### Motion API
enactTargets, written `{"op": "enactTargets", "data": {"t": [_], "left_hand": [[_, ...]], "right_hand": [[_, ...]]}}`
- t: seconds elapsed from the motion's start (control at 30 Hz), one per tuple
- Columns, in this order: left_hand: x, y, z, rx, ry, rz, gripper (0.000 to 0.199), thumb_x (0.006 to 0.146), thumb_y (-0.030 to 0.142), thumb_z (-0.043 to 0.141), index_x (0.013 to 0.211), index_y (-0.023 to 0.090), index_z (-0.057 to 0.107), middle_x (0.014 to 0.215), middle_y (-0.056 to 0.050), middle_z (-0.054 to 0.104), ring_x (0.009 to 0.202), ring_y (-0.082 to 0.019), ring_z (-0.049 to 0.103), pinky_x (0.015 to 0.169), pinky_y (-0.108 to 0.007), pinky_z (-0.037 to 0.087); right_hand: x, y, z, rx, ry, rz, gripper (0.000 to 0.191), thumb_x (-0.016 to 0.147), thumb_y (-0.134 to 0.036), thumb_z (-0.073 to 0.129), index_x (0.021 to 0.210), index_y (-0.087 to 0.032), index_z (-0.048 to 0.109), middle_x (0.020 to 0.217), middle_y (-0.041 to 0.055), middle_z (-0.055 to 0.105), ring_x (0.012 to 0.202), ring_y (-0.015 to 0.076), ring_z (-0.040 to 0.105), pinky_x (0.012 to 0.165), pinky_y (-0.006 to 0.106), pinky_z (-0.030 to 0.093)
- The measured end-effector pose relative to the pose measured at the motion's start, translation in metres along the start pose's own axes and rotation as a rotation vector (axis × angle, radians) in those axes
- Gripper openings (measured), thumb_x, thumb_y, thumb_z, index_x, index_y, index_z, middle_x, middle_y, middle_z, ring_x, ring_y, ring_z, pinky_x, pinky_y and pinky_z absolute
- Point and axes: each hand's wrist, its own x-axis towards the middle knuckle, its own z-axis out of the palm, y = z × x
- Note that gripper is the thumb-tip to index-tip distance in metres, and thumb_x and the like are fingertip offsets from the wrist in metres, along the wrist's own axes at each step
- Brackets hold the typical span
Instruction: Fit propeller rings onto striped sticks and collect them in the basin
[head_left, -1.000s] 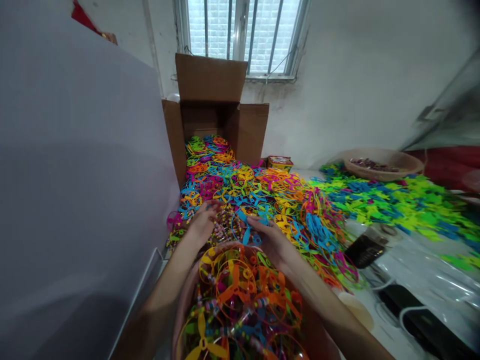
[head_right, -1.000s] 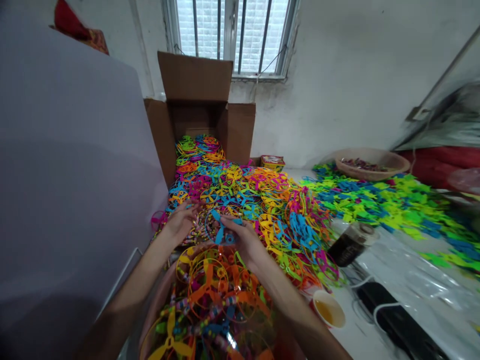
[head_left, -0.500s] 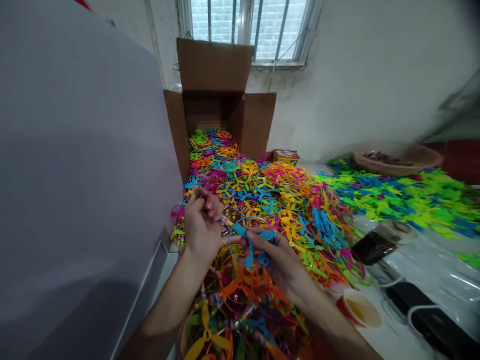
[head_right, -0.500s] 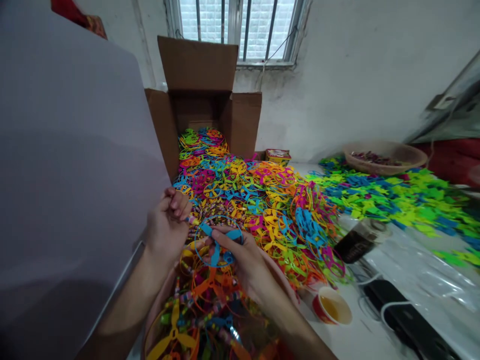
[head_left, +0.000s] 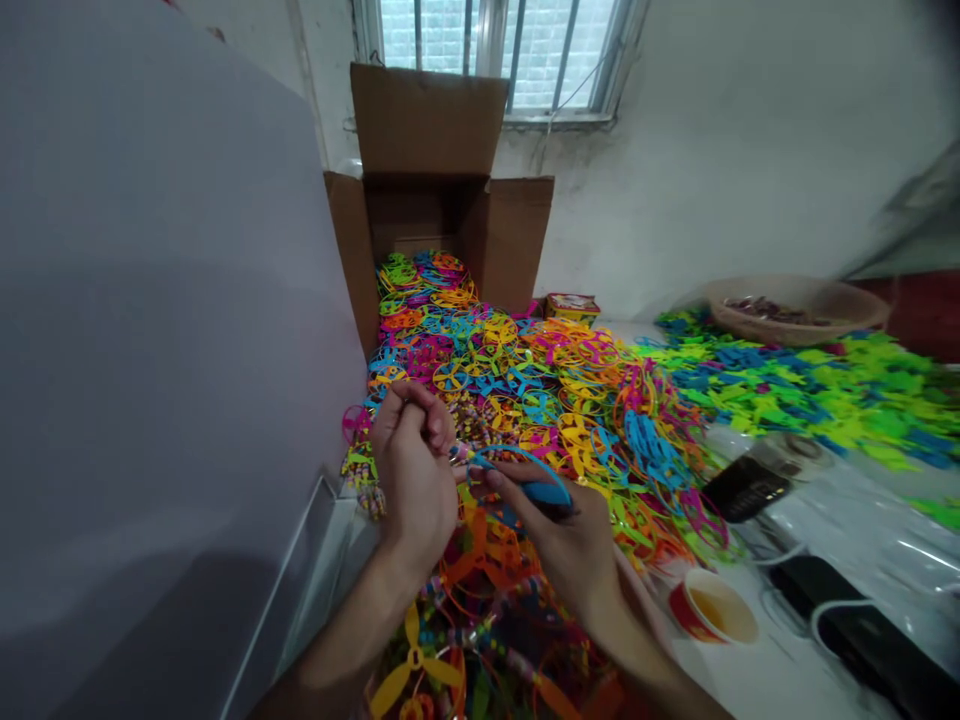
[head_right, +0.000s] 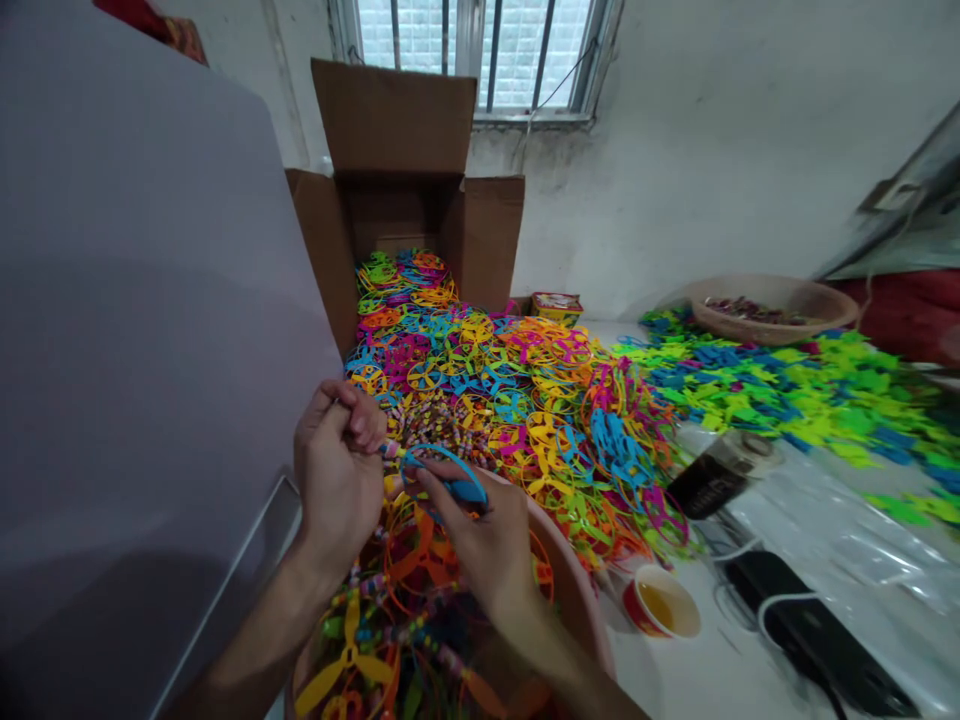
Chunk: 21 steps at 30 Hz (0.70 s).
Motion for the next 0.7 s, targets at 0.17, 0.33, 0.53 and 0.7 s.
{"op": "enactTargets", "data": {"t": [0.17, 0.33, 0.53, 0.7], "left_hand": [[-0.006, 0.005, 0.004, 0.015, -0.007, -0.033, 0.026, 0.086, -0.001, 0.048, 0.068, 0.017, 0.047, 0.051, 0.008, 0.037, 0.043, -0.005, 0.029, 0.043, -0.017, 0.024], [-0.006, 0.014, 0.005, 0.018, -0.02, -0.083, 0.027, 0.086, -0.001, 0.047, 0.065, 0.018, 0.046, 0.051, 0.007, 0.034, 0.041, -0.005, 0.027, 0.04, -0.017, 0.021], [-0.013, 0.017, 0.005, -0.004, -0.017, -0.102, 0.03, 0.085, -0.002, 0.043, 0.063, 0.018, 0.044, 0.051, 0.007, 0.027, 0.038, -0.006, 0.022, 0.038, -0.019, 0.017], [-0.02, 0.013, 0.002, -0.06, 0.031, -0.055, 0.028, 0.079, -0.004, 0.044, 0.062, 0.018, 0.045, 0.05, 0.007, 0.028, 0.039, -0.006, 0.023, 0.038, -0.019, 0.018]], "right_hand": [[-0.011, 0.009, 0.0, -0.229, 0.039, -0.29, 0.015, 0.089, -0.022, 0.074, 0.1, -0.03, 0.081, 0.093, -0.001, 0.082, 0.08, 0.0204, 0.079, 0.076, 0.029, 0.065], [-0.017, 0.02, -0.013, -0.392, -0.079, -0.631, 0.054, 0.091, -0.005, 0.063, 0.135, -0.035, 0.065, 0.118, -0.0001, 0.077, 0.102, 0.0221, 0.077, 0.095, 0.036, 0.062], [-0.025, 0.03, -0.021, -0.476, -0.181, -0.748, 0.076, 0.088, 0.0, 0.059, 0.154, -0.035, 0.044, 0.132, 0.0011, 0.07, 0.116, 0.0257, 0.071, 0.103, 0.041, 0.059], [-0.029, 0.033, -0.018, -0.497, -0.172, -0.755, 0.082, 0.087, 0.003, 0.055, 0.157, -0.036, 0.038, 0.133, 0.0011, 0.069, 0.112, 0.0259, 0.073, 0.101, 0.041, 0.06]]}}
